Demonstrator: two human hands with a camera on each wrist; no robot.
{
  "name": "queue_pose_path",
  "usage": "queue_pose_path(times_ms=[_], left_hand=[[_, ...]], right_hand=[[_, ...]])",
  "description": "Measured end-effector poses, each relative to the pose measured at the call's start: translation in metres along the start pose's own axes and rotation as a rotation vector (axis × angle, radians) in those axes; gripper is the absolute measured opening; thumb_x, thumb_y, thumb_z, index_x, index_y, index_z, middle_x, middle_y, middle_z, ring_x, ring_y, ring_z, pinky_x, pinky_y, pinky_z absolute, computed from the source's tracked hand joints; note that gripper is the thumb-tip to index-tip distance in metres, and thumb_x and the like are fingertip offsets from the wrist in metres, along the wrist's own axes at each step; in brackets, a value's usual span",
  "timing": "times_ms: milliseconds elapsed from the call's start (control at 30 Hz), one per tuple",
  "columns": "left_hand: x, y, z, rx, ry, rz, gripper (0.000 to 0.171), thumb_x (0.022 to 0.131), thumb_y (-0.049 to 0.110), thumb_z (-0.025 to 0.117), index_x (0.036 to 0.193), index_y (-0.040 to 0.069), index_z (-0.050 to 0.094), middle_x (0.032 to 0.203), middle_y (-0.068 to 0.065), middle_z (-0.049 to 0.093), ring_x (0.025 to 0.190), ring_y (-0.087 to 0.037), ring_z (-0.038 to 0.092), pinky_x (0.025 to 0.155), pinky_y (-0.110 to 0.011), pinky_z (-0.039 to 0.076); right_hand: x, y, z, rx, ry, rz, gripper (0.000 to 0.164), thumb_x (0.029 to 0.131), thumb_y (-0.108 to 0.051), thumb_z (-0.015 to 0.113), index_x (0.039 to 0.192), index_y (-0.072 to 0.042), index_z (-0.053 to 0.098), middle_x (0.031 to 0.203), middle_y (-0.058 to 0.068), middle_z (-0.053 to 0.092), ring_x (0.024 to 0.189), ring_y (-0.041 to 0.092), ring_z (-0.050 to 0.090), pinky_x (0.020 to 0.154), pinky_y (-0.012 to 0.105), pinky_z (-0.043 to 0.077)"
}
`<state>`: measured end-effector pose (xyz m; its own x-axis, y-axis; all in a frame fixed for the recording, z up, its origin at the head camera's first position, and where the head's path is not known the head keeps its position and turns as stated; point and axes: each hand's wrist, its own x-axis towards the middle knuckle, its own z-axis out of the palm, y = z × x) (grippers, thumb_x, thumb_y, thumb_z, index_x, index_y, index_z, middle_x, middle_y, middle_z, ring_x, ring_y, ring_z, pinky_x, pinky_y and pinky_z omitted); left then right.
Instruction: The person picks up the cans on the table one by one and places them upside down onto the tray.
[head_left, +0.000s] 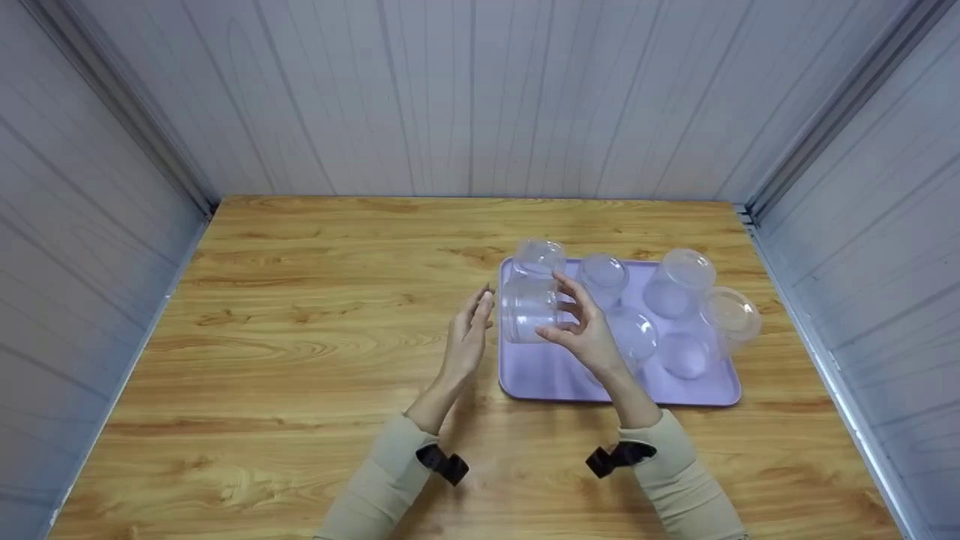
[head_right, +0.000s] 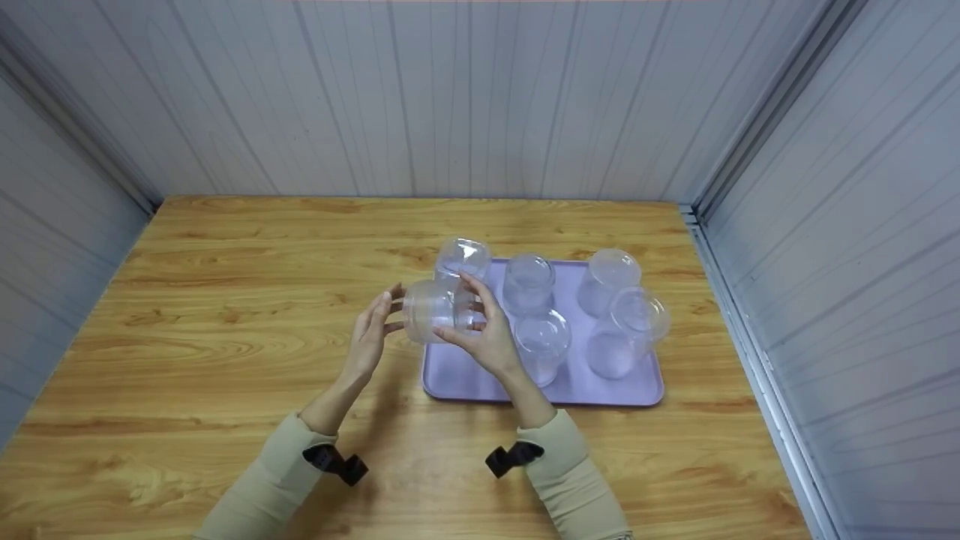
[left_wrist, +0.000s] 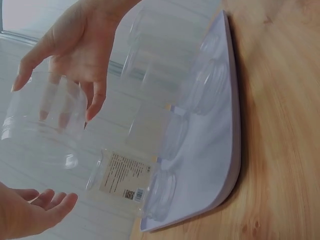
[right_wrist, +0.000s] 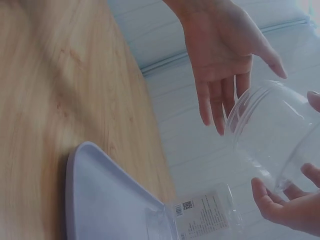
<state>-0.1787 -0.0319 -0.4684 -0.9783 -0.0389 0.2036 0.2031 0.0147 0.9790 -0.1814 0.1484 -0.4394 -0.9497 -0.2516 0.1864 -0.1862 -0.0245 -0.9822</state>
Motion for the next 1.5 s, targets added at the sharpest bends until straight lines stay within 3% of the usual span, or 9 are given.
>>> queue_pose_path(times_ms=[133, 333, 567, 733, 800, 1067, 1300, 1500], left_hand=[[0.001, -0.004, -0.006, 0.067, 0.036, 0.021, 0.042, 0.095, 0.020, 0.039, 0.126, -0.009, 0.041, 0.119, -0.023, 0.050, 0.104, -0.029, 0.051, 0.082, -0.039, 0.046], [0.004, -0.012, -0.013, 0.138, 0.075, 0.060, 0.041, 0.093, 0.022, 0.045, 0.125, -0.004, 0.045, 0.112, -0.018, 0.053, 0.098, -0.027, 0.052, 0.077, -0.038, 0.047], [0.006, -0.018, -0.019, 0.253, 0.071, 0.064, 0.045, 0.093, 0.029, 0.044, 0.125, -0.002, 0.045, 0.111, -0.011, 0.053, 0.097, -0.022, 0.052, 0.074, -0.032, 0.047], [0.009, -0.022, -0.025, 0.308, 0.055, 0.065, 0.048, 0.092, 0.032, 0.044, 0.126, -0.002, 0.044, 0.115, -0.014, 0.050, 0.103, -0.025, 0.049, 0.077, -0.034, 0.047], [0.010, -0.024, -0.028, 0.346, 0.046, 0.061, 0.049, 0.092, 0.033, 0.044, 0.126, -0.002, 0.044, 0.118, -0.015, 0.049, 0.106, -0.027, 0.047, 0.081, -0.036, 0.046], [0.013, -0.028, -0.037, 0.594, -0.016, 0.019, 0.058, 0.091, 0.039, 0.044, 0.130, -0.002, 0.038, 0.131, -0.019, 0.039, 0.122, -0.030, 0.033, 0.102, -0.039, 0.027], [0.018, -0.031, -0.046, 0.778, -0.073, 0.008, 0.062, 0.090, 0.043, 0.043, 0.133, 0.000, 0.035, 0.135, -0.018, 0.034, 0.121, -0.031, 0.035, 0.097, -0.043, 0.033], [0.024, -0.033, -0.053, 0.878, -0.095, 0.068, 0.061, 0.090, 0.041, 0.045, 0.133, -0.002, 0.034, 0.136, -0.021, 0.031, 0.119, -0.034, 0.037, 0.092, -0.044, 0.038]], right_hand=[[-0.002, -0.003, 0.001, -0.128, 0.016, -0.011, 0.075, 0.070, 0.003, 0.071, 0.134, 0.000, 0.033, 0.126, 0.019, 0.037, 0.104, 0.033, 0.042, 0.077, 0.042, 0.044], [0.000, 0.020, -0.004, -0.374, 0.027, -0.056, 0.081, 0.066, -0.018, 0.079, 0.134, -0.010, 0.037, 0.130, 0.011, 0.040, 0.106, 0.039, 0.042, 0.079, 0.049, 0.043], [-0.001, 0.031, -0.005, -0.589, 0.000, -0.138, 0.082, 0.064, -0.027, 0.079, 0.133, -0.010, 0.039, 0.127, 0.009, 0.042, 0.108, 0.029, 0.043, 0.075, 0.047, 0.045], [-0.001, 0.034, -0.004, -0.728, -0.028, -0.153, 0.083, 0.061, -0.026, 0.080, 0.132, -0.009, 0.040, 0.126, 0.012, 0.041, 0.115, 0.028, 0.039, 0.090, 0.045, 0.038], [-0.001, 0.035, -0.003, -0.757, -0.045, -0.137, 0.084, 0.060, -0.023, 0.081, 0.132, -0.008, 0.040, 0.126, 0.014, 0.041, 0.116, 0.031, 0.037, 0.095, 0.047, 0.032], [-0.002, 0.037, -0.003, -0.851, -0.159, -0.111, 0.085, 0.058, -0.022, 0.081, 0.130, -0.005, 0.041, 0.121, 0.019, 0.042, 0.111, 0.035, 0.039, 0.092, 0.049, 0.035], [-0.001, 0.040, -0.002, -0.934, -0.233, -0.052, 0.086, 0.057, -0.022, 0.082, 0.130, -0.002, 0.041, 0.121, 0.018, 0.043, 0.108, 0.035, 0.041, 0.091, 0.047, 0.037], [0.000, 0.043, 0.000, -0.964, -0.263, -0.014, 0.086, 0.057, -0.022, 0.082, 0.130, -0.003, 0.041, 0.123, 0.019, 0.042, 0.108, 0.037, 0.041, 0.089, 0.049, 0.037]])
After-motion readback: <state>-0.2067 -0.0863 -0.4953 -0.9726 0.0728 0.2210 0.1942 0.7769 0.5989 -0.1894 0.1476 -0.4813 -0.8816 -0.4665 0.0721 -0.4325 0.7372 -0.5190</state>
